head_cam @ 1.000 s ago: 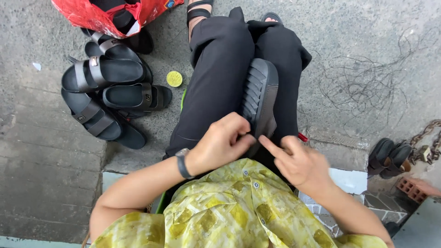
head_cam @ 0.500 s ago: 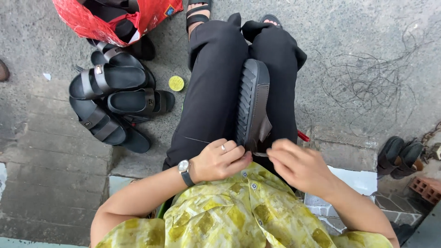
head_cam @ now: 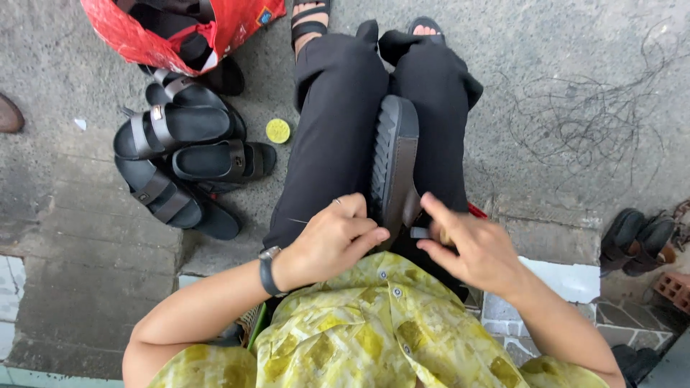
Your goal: Hand-stitching the sole of a sandal to its upper part using a needle and thread for repair.
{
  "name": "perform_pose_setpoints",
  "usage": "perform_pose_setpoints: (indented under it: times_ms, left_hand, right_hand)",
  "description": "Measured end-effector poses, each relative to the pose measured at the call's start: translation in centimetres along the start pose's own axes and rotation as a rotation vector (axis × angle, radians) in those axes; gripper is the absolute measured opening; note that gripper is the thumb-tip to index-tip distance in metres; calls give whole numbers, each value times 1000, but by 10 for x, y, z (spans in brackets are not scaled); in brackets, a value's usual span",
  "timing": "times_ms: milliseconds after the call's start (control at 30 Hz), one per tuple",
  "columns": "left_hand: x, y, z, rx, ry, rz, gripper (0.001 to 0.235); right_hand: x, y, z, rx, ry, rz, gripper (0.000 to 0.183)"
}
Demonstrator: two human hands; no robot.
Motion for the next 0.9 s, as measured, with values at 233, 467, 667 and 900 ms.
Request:
perform_pose_setpoints:
  times_ms: [233, 467, 667, 900]
  left_hand:
    - [54, 6, 46, -710, 58, -30, 42]
    - [48, 35, 111, -255, -257, 62, 41]
    - [12, -13, 73, 428, -220, -118, 39]
    - [7, 3, 12, 255, -89, -147, 91]
  right_hand:
    - [7, -8, 1, 487, -67, -6, 18]
    - [13, 5, 3, 167, 1, 98, 29]
    - [14, 26, 6, -373, -21, 138, 40]
    - [15, 26, 2, -621, 31, 155, 46]
Point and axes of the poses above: each hand's wrist, its own x-axis towards the middle knuckle, its own z-axis out of the back of the hand, y = z × x, the point moved 7 cm from there along x, towards the middle knuckle, and after that the axes turned 12 degrees about y, right-handed, at the moved point
